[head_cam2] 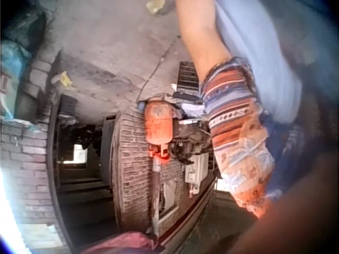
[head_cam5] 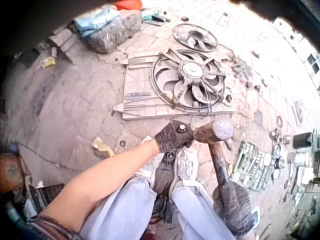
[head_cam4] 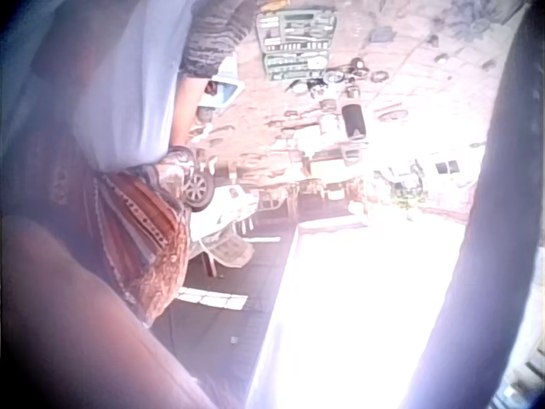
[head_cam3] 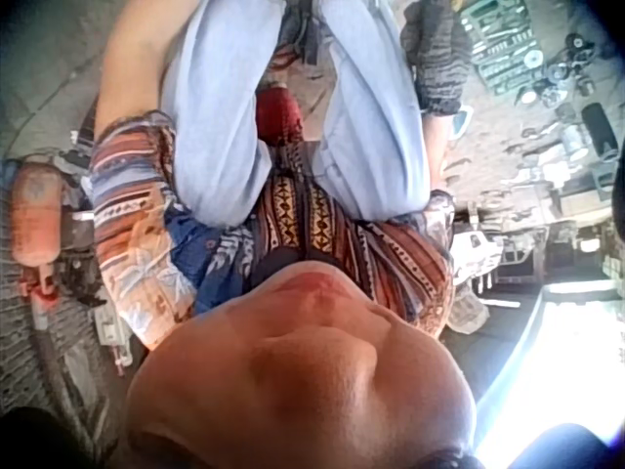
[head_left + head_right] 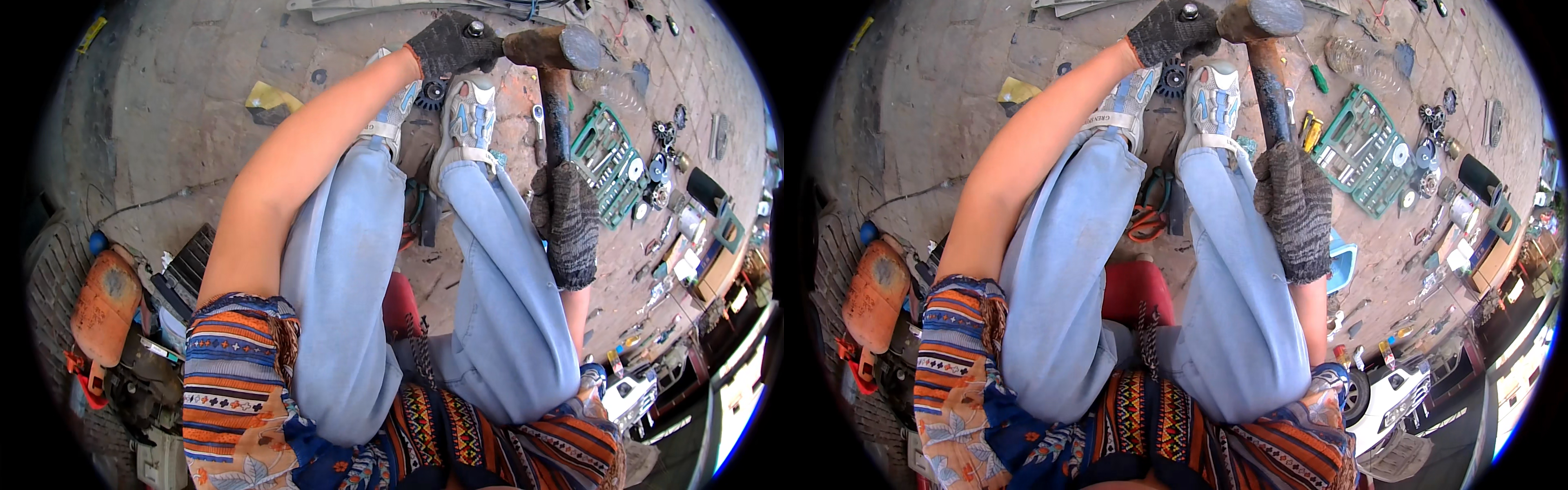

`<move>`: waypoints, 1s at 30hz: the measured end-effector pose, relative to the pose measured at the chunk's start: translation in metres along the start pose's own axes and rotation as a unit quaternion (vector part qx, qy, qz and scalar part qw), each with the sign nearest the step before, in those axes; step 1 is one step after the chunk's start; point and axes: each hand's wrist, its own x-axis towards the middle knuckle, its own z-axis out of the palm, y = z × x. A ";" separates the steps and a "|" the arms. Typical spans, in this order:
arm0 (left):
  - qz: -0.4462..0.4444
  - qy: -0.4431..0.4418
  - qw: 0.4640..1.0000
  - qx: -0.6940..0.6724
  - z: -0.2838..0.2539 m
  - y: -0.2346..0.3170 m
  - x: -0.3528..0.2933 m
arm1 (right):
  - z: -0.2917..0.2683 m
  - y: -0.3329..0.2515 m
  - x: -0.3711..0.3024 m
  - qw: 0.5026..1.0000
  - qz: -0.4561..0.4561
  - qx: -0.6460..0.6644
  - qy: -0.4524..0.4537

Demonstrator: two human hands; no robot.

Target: The person sits on the ground and uses a hammer to repeatedly strike a small metal component held in their gloved hands. They adjust the component's position between strikes and continue the process in a cluttered workshop environment.

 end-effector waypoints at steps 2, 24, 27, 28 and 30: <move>0.092 0.010 0.989 0.113 -0.002 -0.003 0.006 | 0.001 -0.005 0.000 0.999 0.035 0.018 0.000; -0.006 0.000 1.000 0.026 -0.008 0.007 0.004 | 0.002 -0.008 0.000 0.997 0.066 0.039 -0.008; 0.049 -0.003 0.997 0.052 0.000 -0.002 0.017 | -0.001 -0.012 -0.004 0.996 0.082 0.041 0.018; 0.086 0.005 0.991 0.099 -0.002 -0.013 0.015 | 0.002 -0.010 -0.001 0.996 0.080 0.042 0.012; 0.050 0.019 0.996 0.073 -0.005 -0.016 0.011 | 0.004 -0.008 0.001 0.997 0.064 0.043 0.002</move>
